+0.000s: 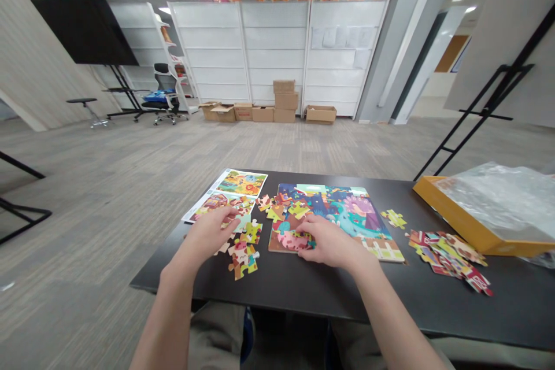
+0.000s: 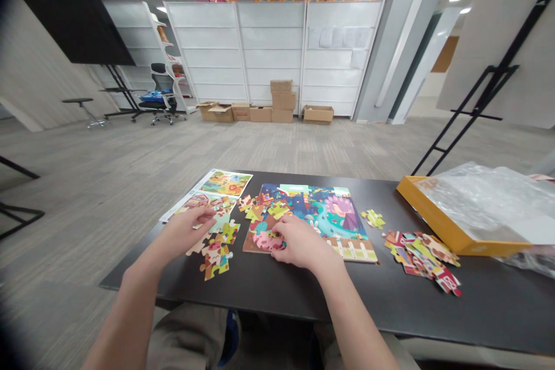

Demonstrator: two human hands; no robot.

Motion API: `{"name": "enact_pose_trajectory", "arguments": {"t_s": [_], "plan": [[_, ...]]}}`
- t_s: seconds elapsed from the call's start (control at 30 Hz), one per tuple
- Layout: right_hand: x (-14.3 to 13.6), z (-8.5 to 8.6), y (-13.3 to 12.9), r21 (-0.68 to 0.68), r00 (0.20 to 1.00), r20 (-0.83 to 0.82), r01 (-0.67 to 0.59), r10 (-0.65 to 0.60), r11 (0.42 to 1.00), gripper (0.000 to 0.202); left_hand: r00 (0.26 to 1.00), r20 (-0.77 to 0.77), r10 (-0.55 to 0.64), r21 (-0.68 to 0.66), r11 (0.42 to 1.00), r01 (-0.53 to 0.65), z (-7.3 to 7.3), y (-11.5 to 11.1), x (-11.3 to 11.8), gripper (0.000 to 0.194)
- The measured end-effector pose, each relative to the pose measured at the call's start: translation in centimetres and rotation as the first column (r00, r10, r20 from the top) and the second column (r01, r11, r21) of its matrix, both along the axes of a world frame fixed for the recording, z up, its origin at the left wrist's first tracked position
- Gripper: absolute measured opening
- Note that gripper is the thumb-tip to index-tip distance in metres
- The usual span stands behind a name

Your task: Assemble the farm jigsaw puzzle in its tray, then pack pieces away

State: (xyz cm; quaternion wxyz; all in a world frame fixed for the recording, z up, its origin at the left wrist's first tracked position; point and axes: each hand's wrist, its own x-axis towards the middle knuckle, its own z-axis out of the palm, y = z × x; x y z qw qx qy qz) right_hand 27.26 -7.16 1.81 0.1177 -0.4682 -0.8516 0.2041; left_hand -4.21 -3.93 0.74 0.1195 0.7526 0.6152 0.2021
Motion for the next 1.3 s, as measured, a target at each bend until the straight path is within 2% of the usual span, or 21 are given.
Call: {"name": "enact_pose_trajectory", "arguments": {"t_s": [0.1, 0.2, 0.3, 0.4, 0.47, 0.67, 0.87, 0.97, 1.07, 1.2, 1.3], "plan": [[0.1, -0.1, 0.0, 0.001, 1.000, 0.002, 0.001, -0.001, 1.000, 0.034, 0.999, -0.031, -0.008, -0.043, 0.999, 0.007, 0.5, -0.9, 0.0, 0.036], [0.3, -0.4, 0.2, 0.003, 1.000, -0.012, -0.001, 0.001, 1.000, 0.033, 0.995, -0.047, -0.091, -0.112, 0.990, 0.086, 0.9, -1.8, 0.5, 0.040], [0.6, -0.5, 0.5, 0.007, 0.998, -0.048, -0.037, 0.037, 0.999, 0.028, 0.991, -0.065, -0.114, -0.097, 0.989, 0.108, 1.4, -2.3, 0.3, 0.040], [0.7, -0.4, 0.6, 0.021, 0.996, -0.068, -0.063, 0.065, 0.998, 0.026, 0.991, -0.136, 0.015, -0.069, 0.997, -0.025, 2.0, -2.4, -0.9, 0.037], [0.7, -0.3, 0.6, 0.026, 0.995, -0.076, -0.061, 0.063, 0.998, 0.024, 0.977, -0.193, 0.096, -0.095, 0.989, -0.116, 2.3, -2.5, -1.7, 0.036], [0.3, -0.1, 0.1, 0.025, 0.996, -0.087, -0.019, 0.021, 1.000, 0.043, 0.948, -0.293, 0.125, -0.200, 0.961, -0.189, 1.5, -2.9, -1.5, 0.049], [0.3, 0.0, 0.2, 0.020, 0.996, -0.084, -0.017, 0.019, 1.000, 0.049, 0.958, -0.276, 0.074, -0.220, 0.966, -0.138, 0.7, -2.5, -1.4, 0.054], [0.2, 0.0, 0.3, 0.020, 0.996, -0.089, -0.019, 0.021, 1.000, 0.048, 0.947, -0.309, 0.093, -0.145, 0.979, -0.143, 1.2, -2.6, -1.4, 0.046], [0.2, 0.1, 0.3, 0.021, 0.996, -0.085, -0.020, 0.021, 1.000, 0.047, 0.968, -0.245, 0.058, -0.106, 0.991, -0.087, 1.8, -2.9, -0.5, 0.041], [0.2, 0.0, 0.2, 0.025, 0.996, -0.087, -0.016, 0.018, 1.000, 0.045, 0.991, -0.117, -0.064, -0.189, 0.981, 0.041, 1.7, -3.3, 1.4, 0.038], [0.3, 0.0, 0.2, 0.024, 0.997, -0.081, -0.010, 0.012, 1.000, 0.042, 0.989, -0.106, -0.105, -0.213, 0.974, 0.080, 1.1, -3.4, 2.3, 0.040]]}}
